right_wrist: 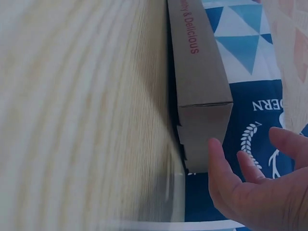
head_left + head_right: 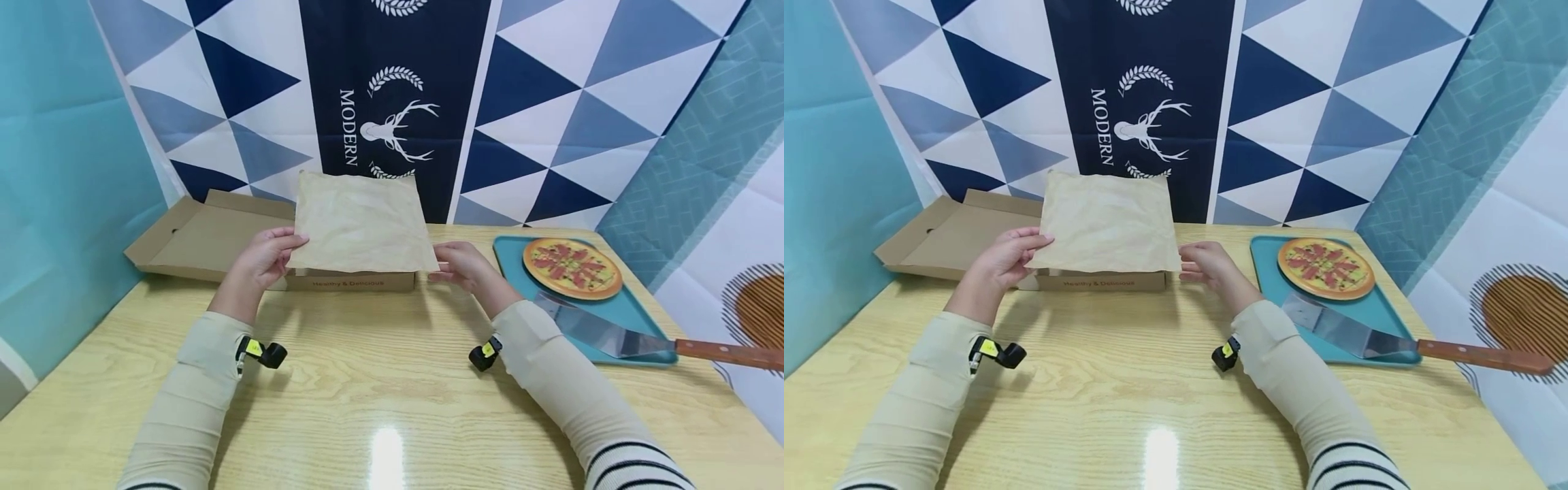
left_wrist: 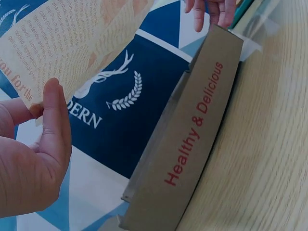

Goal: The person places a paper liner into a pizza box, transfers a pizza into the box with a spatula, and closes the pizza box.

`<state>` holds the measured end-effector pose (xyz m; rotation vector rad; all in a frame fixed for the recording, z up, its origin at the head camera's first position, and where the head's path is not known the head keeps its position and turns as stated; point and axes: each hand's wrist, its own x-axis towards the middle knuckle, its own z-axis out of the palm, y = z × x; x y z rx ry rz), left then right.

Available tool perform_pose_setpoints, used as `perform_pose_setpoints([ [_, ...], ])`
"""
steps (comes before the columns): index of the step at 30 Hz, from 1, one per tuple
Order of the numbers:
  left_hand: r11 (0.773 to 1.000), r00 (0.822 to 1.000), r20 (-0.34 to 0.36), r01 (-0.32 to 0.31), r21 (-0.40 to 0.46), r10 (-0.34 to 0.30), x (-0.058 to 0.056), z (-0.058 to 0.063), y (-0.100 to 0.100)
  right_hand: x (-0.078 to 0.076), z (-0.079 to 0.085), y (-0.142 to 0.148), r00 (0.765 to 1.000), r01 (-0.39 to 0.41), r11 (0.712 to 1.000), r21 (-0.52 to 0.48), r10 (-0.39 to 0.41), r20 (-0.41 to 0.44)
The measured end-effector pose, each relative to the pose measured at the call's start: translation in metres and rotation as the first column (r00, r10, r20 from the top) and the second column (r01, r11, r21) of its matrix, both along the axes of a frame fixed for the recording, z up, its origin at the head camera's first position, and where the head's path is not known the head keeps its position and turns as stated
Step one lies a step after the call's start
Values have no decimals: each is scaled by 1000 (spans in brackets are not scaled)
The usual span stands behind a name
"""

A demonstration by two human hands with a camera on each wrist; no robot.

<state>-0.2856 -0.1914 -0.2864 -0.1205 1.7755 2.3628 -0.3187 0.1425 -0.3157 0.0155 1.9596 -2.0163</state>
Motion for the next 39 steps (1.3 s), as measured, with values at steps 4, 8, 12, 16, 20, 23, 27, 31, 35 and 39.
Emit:
perform_pose_setpoints([
  [4, 999, 1000, 7, -12, 30, 11, -4, -1, -2, -8, -1, -1, 1000, -14, 1000, -2, 14, 15],
  [8, 997, 1000, 16, -16, 81, 14, -8, -2, -5, -15, -5, -5, 1000, -15, 1000, -8, 15, 24],
  [12, 997, 1000, 25, -9, 82, 7, -12, -3, -10, -20, -11, -9, 999, -24, 1000, -11, 25, 21],
  [16, 996, 999, 38, -7, 91, 3, -17, -4, -15, -28, -21, -9, 999, -41, 999, -15, 42, 21],
  [20, 995, 999, 51, -15, 97, 10, -22, -6, -21, -32, -24, -11, 999, -42, 999, 10, 41, 29],
  [23, 995, 998, 66, -19, 93, 13, -25, -8, -25, -27, -19, -15, 998, -52, 998, 46, 51, 38],
  [27, 998, 997, 82, -17, 52, 12, -28, -11, -30, -25, -18, -18, 996, -55, 998, 40, 52, 66],
  [31, 1000, 997, 80, -3, -8, 4, -32, -13, -34, -26, -19, -18, 994, -51, 998, 27, 48, 96],
  [35, 1000, 996, 90, 4, -1, -4, -36, -12, -38, -26, -21, -18, 992, -65, 997, 42, 60, 108],
  [39, 1000, 994, 109, 13, 11, -14, -39, -10, -41, -26, -21, -19, 991, -68, 996, 62, 60, 118],
])
